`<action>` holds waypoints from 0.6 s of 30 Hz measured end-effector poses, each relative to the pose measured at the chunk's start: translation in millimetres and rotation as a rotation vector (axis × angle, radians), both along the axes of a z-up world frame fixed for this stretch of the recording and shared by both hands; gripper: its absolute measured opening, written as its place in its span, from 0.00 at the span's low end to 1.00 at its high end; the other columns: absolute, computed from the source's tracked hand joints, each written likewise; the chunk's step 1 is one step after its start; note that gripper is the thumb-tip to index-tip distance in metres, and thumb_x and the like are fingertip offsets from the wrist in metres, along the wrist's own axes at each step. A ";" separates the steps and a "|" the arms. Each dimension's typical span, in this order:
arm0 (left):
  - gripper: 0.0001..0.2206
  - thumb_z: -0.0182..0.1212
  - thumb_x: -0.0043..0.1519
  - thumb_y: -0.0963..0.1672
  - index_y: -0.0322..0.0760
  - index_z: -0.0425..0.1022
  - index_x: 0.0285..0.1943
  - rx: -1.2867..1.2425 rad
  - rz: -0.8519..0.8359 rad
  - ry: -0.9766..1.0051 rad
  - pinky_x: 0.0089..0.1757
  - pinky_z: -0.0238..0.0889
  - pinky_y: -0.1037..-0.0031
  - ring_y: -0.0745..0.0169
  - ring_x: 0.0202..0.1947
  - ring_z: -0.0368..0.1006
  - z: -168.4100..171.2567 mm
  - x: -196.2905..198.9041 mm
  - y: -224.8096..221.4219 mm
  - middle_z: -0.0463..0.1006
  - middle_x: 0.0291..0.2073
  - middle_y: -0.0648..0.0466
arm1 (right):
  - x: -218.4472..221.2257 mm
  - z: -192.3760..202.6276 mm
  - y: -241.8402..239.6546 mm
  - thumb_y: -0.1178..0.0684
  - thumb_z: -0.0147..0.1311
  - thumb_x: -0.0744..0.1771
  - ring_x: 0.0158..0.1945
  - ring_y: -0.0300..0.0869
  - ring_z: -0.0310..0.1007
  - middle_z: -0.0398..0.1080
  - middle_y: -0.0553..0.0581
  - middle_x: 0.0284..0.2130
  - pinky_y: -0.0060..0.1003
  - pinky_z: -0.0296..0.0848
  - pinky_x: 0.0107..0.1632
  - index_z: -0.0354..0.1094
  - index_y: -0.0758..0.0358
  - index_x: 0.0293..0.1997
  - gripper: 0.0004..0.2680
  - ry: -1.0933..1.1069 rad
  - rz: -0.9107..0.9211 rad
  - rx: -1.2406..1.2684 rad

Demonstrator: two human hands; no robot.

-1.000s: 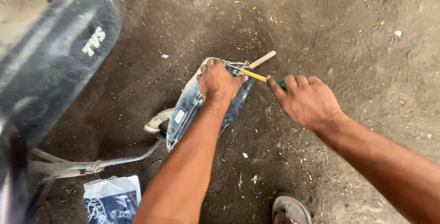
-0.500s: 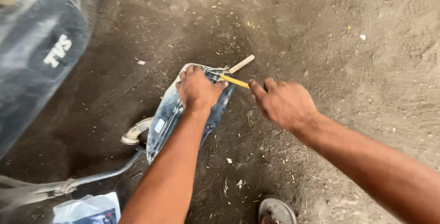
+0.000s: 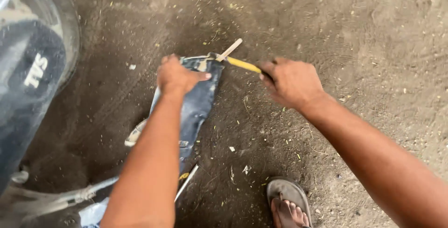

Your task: The person uses a screwdriver to remove fasteners from a dusty plastic scooter side panel lying on the ground, opens a packaged spare part, then lifts the panel into the scooter's open body cavity and presses and screws it into place by hand.

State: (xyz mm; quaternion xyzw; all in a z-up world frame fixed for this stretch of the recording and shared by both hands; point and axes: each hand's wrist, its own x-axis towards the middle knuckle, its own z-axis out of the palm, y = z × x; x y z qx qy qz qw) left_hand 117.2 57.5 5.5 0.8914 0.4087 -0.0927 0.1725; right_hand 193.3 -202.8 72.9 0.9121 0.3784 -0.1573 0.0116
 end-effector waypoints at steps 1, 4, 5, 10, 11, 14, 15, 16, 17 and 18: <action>0.51 0.84 0.37 0.59 0.26 0.67 0.64 -0.031 0.010 -0.018 0.56 0.65 0.59 0.42 0.62 0.67 -1.5 4.3 6.9 0.69 0.62 0.39 | 4.2 -1.5 -11.5 0.43 0.43 0.71 0.37 0.50 0.78 0.72 0.56 0.39 0.50 0.79 0.38 0.68 0.45 0.59 0.12 0.006 -0.055 0.024; 0.46 0.86 0.37 0.53 0.21 0.70 0.62 -0.218 0.059 -0.130 0.56 0.68 0.64 0.46 0.57 0.75 -15.0 10.2 38.0 0.77 0.57 0.36 | 6.7 -40.6 -30.9 0.47 0.46 0.69 0.40 0.50 0.77 0.72 0.56 0.38 0.51 0.79 0.39 0.71 0.45 0.56 0.11 0.011 0.030 0.000; 0.46 0.86 0.37 0.53 0.21 0.70 0.62 -0.226 0.051 -0.122 0.56 0.68 0.64 0.46 0.57 0.75 -8.6 12.1 36.4 0.77 0.57 0.36 | 3.5 -42.7 -28.8 0.47 0.46 0.69 0.40 0.50 0.77 0.72 0.56 0.38 0.51 0.79 0.39 0.71 0.45 0.56 0.11 0.017 0.021 -0.007; 0.42 0.85 0.38 0.49 0.22 0.73 0.60 -0.313 0.133 -0.097 0.54 0.68 0.63 0.46 0.55 0.77 14.2 16.0 40.6 0.79 0.55 0.38 | -0.9 -46.5 5.4 0.52 0.50 0.67 0.39 0.51 0.78 0.73 0.55 0.37 0.50 0.79 0.39 0.73 0.49 0.51 0.10 0.043 0.116 -0.005; 0.42 0.85 0.38 0.49 0.22 0.73 0.60 -0.311 0.133 -0.095 0.54 0.68 0.63 0.46 0.55 0.77 14.7 16.7 40.5 0.79 0.55 0.38 | 0.2 -45.3 10.1 0.52 0.50 0.67 0.39 0.51 0.78 0.73 0.55 0.37 0.50 0.79 0.39 0.73 0.49 0.51 0.10 0.044 0.115 -0.003; 0.42 0.85 0.37 0.49 0.25 0.72 0.60 -0.325 0.128 -0.107 0.55 0.67 0.64 0.48 0.55 0.77 17.6 18.1 41.5 0.79 0.55 0.40 | 3.5 -40.9 25.0 0.51 0.53 0.65 0.40 0.51 0.78 0.73 0.56 0.35 0.50 0.79 0.40 0.74 0.50 0.47 0.08 -0.006 0.170 0.045; 0.42 0.86 0.38 0.49 0.24 0.72 0.60 -0.311 0.131 -0.090 0.55 0.67 0.63 0.47 0.55 0.76 18.5 18.0 40.6 0.78 0.56 0.39 | 4.2 -39.3 28.6 0.49 0.52 0.66 0.39 0.50 0.78 0.72 0.56 0.34 0.49 0.79 0.39 0.74 0.52 0.46 0.07 -0.017 0.182 0.023; 0.42 0.86 0.39 0.50 0.23 0.71 0.60 -0.296 0.133 -0.074 0.56 0.66 0.63 0.46 0.55 0.76 19.3 17.8 39.9 0.77 0.56 0.38 | 4.7 -37.8 32.3 0.48 0.52 0.67 0.38 0.50 0.78 0.72 0.55 0.33 0.48 0.79 0.39 0.74 0.53 0.44 0.07 -0.028 0.193 0.000; 0.42 0.86 0.39 0.50 0.23 0.71 0.60 -0.297 0.139 -0.074 0.56 0.66 0.63 0.46 0.55 0.76 21.1 17.7 38.8 0.77 0.56 0.38 | 5.5 -37.8 34.6 0.48 0.52 0.67 0.38 0.50 0.78 0.72 0.55 0.33 0.48 0.79 0.39 0.74 0.53 0.44 0.07 -0.027 0.198 0.000; 0.41 0.86 0.39 0.50 0.24 0.72 0.60 -0.296 0.153 -0.060 0.56 0.66 0.63 0.46 0.55 0.76 22.8 17.6 37.8 0.77 0.56 0.38 | 6.2 -37.9 36.9 0.45 0.52 0.68 0.37 0.48 0.78 0.72 0.55 0.32 0.47 0.80 0.38 0.74 0.53 0.44 0.08 -0.044 0.211 -0.024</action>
